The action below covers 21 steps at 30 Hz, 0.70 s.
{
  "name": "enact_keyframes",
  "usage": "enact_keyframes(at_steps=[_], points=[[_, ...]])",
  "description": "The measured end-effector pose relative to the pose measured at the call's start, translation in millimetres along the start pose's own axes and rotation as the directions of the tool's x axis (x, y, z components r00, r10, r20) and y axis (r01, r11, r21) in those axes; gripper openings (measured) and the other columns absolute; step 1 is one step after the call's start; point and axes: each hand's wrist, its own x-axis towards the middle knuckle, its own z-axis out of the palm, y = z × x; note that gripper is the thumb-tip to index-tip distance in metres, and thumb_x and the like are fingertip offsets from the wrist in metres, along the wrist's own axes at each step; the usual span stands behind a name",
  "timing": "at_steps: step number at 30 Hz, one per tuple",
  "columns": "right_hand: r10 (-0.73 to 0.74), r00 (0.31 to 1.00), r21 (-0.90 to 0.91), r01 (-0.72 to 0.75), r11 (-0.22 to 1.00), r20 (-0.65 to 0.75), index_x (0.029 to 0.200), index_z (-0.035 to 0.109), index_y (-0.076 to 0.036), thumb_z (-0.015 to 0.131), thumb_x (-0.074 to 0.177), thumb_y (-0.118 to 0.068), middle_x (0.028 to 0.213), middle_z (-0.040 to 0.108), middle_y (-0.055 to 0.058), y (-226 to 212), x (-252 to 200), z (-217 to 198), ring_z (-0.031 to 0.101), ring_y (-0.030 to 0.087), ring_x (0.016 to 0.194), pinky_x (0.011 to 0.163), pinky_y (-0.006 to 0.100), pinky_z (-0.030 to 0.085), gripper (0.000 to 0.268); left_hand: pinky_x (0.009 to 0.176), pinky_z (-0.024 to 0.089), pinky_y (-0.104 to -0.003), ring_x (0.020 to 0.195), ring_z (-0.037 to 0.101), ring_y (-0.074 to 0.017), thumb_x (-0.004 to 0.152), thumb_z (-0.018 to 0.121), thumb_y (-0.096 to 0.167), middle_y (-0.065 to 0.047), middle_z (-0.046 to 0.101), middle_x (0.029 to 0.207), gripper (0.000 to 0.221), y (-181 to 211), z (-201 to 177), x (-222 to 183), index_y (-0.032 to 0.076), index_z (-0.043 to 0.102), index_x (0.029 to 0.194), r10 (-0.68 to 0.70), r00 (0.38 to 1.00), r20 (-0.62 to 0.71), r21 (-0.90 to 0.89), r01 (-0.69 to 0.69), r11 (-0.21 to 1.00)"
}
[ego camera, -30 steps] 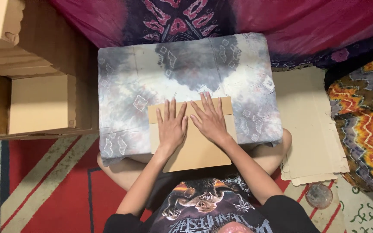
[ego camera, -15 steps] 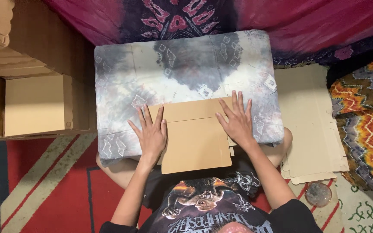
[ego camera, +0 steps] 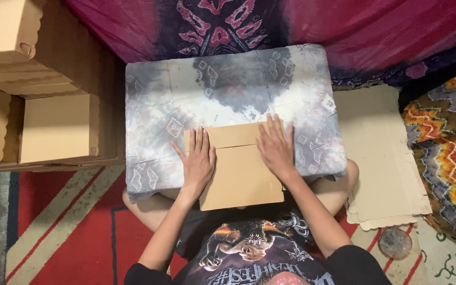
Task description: Folding pre-cut cardboard sheets into packaging components
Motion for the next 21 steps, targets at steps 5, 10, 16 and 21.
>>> enact_keyframes(at_steps=[5, 10, 16, 21], points=[[-0.075, 0.994, 0.09, 0.068, 0.994, 0.079, 0.146, 0.056, -0.019, 0.037, 0.108, -0.038, 0.165, 0.034, 0.014, -35.5, 13.4, 2.3, 0.02, 0.029, 0.157, 0.121, 0.066, 0.008, 0.046, 0.118, 0.005, -0.075, 0.155, 0.024, -0.0235, 0.107, 0.034, 0.039, -0.007, 0.034, 0.166, 0.055, 13.8, -8.5, 6.6, 0.011, 0.043, 0.154, 0.012, 1.0, 0.02, 0.038, -0.013, 0.999], [-0.183, 0.983, 0.096, 0.18, 0.979, 0.023, 0.144, 0.058, -0.02, 0.042, 0.106, -0.038, 0.164, 0.036, 0.015, -49.8, 27.0, 22.1, 0.024, 0.031, 0.156, 0.12, 0.067, 0.01, 0.045, 0.116, 0.001, -0.077, 0.155, 0.023, -0.0268, 0.109, 0.031, 0.035, -0.006, 0.035, 0.165, 0.051, 24.6, -1.2, 22.0, 0.019, 0.043, 0.155, 0.084, 0.996, 0.043, -0.025, -0.082, 0.996], [-0.182, 0.981, 0.164, 0.17, 0.972, 0.06, 0.145, 0.057, -0.025, 0.046, 0.104, -0.047, 0.163, 0.036, 0.018, -48.0, 32.3, 6.0, 0.02, 0.034, 0.156, 0.119, 0.069, 0.008, 0.048, 0.116, 0.004, -0.076, 0.157, 0.015, -0.0329, 0.107, 0.036, 0.043, -0.01, 0.027, 0.168, 0.049, 15.5, -11.0, 28.8, 0.031, 0.043, 0.154, 0.095, 0.986, 0.136, -0.104, -0.081, 0.991], [-0.145, 0.972, 0.176, 0.112, 0.978, 0.187, 0.148, 0.054, -0.032, 0.042, 0.104, -0.058, 0.166, 0.029, 0.019, -35.2, 33.5, -8.4, 0.012, 0.035, 0.158, 0.121, 0.067, 0.001, 0.053, 0.113, -0.002, -0.078, 0.158, 0.005, -0.037, 0.104, 0.034, 0.058, -0.012, 0.019, 0.17, 0.05, 6.7, -10.7, 30.1, 0.044, 0.043, 0.152, 0.041, 0.983, 0.181, -0.129, -0.018, 0.991]])
